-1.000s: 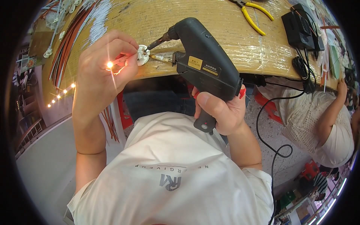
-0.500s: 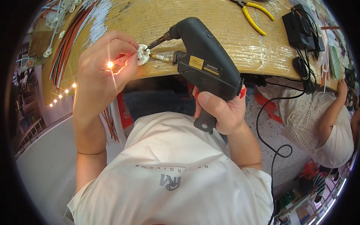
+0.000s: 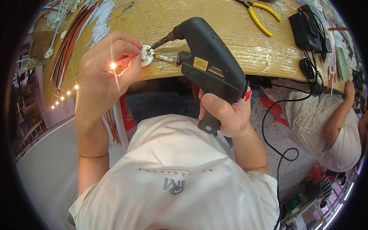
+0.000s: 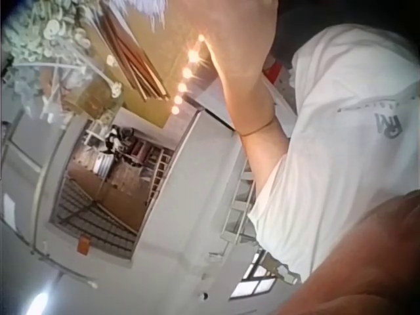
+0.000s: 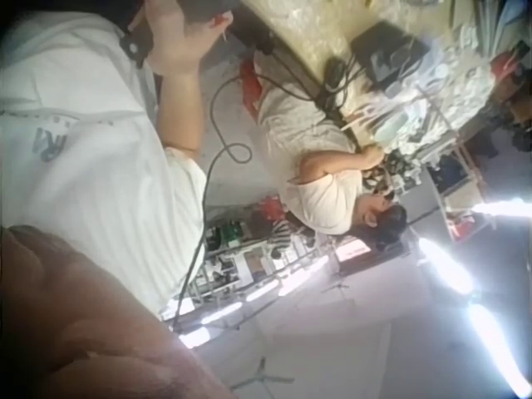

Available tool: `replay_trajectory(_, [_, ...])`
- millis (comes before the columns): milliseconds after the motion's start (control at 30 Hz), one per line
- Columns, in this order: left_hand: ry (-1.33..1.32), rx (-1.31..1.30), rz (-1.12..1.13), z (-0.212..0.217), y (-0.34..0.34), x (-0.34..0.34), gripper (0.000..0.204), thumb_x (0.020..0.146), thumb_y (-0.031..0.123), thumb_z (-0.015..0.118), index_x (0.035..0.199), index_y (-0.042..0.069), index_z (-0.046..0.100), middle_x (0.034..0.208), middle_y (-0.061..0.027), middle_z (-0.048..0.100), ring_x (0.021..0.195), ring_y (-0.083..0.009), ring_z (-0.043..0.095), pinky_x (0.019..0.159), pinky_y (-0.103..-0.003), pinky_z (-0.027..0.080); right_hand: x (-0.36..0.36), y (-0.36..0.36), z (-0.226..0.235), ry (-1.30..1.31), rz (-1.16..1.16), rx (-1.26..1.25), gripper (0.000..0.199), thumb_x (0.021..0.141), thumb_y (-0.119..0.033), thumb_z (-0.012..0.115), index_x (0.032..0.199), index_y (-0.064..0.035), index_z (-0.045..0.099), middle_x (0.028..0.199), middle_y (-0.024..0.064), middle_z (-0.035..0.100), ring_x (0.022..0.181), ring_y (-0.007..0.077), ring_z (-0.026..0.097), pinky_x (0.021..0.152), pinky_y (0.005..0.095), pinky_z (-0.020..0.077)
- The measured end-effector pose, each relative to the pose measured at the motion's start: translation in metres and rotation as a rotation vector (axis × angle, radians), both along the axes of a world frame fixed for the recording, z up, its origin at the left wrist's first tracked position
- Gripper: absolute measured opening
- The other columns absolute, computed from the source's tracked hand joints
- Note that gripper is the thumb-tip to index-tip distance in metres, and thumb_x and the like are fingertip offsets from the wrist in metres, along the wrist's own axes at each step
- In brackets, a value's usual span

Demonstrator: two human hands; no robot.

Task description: The person is using a glue gun to attach small circular plastic components onto an LED strip.

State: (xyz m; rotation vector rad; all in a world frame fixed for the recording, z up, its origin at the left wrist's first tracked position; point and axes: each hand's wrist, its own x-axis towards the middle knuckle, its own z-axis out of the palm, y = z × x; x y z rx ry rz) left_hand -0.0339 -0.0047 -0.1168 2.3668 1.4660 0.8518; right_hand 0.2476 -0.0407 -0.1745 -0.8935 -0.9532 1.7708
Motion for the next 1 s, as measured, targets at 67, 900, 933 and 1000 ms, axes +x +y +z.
replay_trajectory(67, [-0.003, 0.000, 0.001, 0.0000, -0.0001, 0.0001, 0.012, 0.084, -0.008, 0.075, 0.091, -0.002, 0.067, 0.096, -0.0110, 0.075, 0.077, -0.0212, 0.071, 0.067, -0.030, 0.057, 0.0003, 0.0000, -0.0002, -0.003, 0.003, -0.006, 0.032, 0.091, -0.008, 0.070, 0.119, 0.0063, 0.067, 0.095, 0.0152, 0.071, 0.062, 0.0190, 0.070, 0.056, 0.0317, 0.0579])
replay_trajectory(900, [-0.086, 0.005, 0.017, -0.0050, -0.0022, 0.0018, 0.011, 0.085, -0.008, 0.076, 0.092, -0.002, 0.069, 0.098, -0.0114, 0.076, 0.079, -0.0201, 0.072, 0.068, -0.030, 0.058, 0.0007, 0.0008, 0.0001, -0.019, 0.004, -0.006, 0.033, 0.090, -0.008, 0.070, 0.120, 0.0062, 0.067, 0.094, 0.0147, 0.072, 0.063, 0.0184, 0.070, 0.057, 0.0315, 0.0573])
replay_trajectory(933, [-0.083, 0.010, 0.016, -0.0050, -0.0020, 0.0017, 0.011, 0.086, -0.007, 0.076, 0.092, -0.002, 0.069, 0.098, -0.0114, 0.076, 0.079, -0.0199, 0.072, 0.068, -0.029, 0.058, 0.0007, 0.0008, 0.0002, -0.021, 0.004, -0.003, 0.033, 0.090, -0.008, 0.070, 0.120, 0.0062, 0.067, 0.095, 0.0147, 0.072, 0.062, 0.0185, 0.070, 0.057, 0.0315, 0.0573])
replay_trajectory(1000, [-0.080, 0.007, 0.011, -0.0044, -0.0026, 0.0013, 0.010, 0.086, -0.007, 0.076, 0.092, -0.002, 0.069, 0.098, -0.0113, 0.076, 0.079, -0.0197, 0.072, 0.068, -0.029, 0.058, 0.0008, 0.0008, 0.0004, -0.024, 0.005, 0.002, 0.034, 0.090, -0.008, 0.070, 0.120, 0.0062, 0.067, 0.095, 0.0147, 0.072, 0.062, 0.0187, 0.070, 0.057, 0.0317, 0.0573])
